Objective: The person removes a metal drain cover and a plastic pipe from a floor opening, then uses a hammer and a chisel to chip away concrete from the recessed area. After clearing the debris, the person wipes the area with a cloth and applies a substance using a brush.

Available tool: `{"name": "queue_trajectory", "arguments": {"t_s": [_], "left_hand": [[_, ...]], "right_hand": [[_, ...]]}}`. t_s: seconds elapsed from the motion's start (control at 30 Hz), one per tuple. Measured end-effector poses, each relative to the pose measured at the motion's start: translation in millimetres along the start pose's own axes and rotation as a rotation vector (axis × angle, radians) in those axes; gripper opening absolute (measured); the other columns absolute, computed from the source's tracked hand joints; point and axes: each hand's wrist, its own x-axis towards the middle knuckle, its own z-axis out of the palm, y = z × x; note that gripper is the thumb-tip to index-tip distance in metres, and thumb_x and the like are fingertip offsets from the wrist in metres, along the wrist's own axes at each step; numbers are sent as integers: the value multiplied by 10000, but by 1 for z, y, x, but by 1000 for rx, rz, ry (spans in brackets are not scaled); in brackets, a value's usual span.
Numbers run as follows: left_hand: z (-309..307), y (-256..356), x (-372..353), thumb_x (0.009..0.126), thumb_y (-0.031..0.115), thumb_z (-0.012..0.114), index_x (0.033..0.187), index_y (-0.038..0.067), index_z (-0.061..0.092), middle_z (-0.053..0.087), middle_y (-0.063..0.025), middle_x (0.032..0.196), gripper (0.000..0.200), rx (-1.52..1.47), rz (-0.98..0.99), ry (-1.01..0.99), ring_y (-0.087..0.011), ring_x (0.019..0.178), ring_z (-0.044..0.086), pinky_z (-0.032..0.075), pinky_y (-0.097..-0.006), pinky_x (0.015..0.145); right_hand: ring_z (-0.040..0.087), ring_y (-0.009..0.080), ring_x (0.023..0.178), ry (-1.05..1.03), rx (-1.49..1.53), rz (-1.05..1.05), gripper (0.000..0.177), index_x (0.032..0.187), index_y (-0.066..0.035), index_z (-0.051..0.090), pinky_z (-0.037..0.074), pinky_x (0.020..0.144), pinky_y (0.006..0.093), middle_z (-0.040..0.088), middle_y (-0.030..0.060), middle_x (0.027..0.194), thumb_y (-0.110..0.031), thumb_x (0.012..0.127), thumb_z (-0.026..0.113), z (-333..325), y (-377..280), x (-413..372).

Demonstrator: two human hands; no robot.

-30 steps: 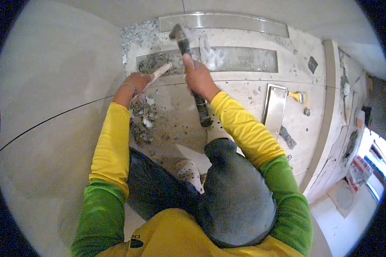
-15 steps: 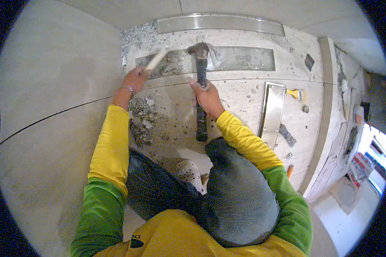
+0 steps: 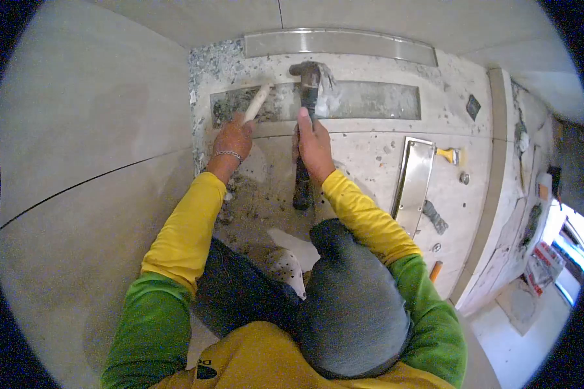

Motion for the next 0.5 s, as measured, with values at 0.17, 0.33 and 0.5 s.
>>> {"name": "queue_trajectory", "arguments": {"t_s": [0.17,0.33,0.5], "left_hand": [[14,-5,5,959,303,528,1211,46,537,630,-278,1042,361,-69,24,83,-463,977,612,497,-534,848],[27,-14,17,958,304,533,1189,26,543,624,-299,1061,362,-85,-12,-19,-467,997,603,489,-541,850],[18,-9,12,966,308,522,1212,13,540,641,-294,1040,384,-103,-64,-63,-477,990,610,483,-539,855]], "right_hand": [[471,169,425,50,83,-39,594,795,-76,484,408,419,308,472,34,567,-619,989,343,13,-18,9],[475,181,420,7,-45,-19,635,754,-76,483,406,413,319,476,52,549,-645,981,317,28,14,22],[471,190,410,-78,-204,117,620,743,-74,494,402,415,332,474,51,539,-599,1008,298,24,22,10]]}}
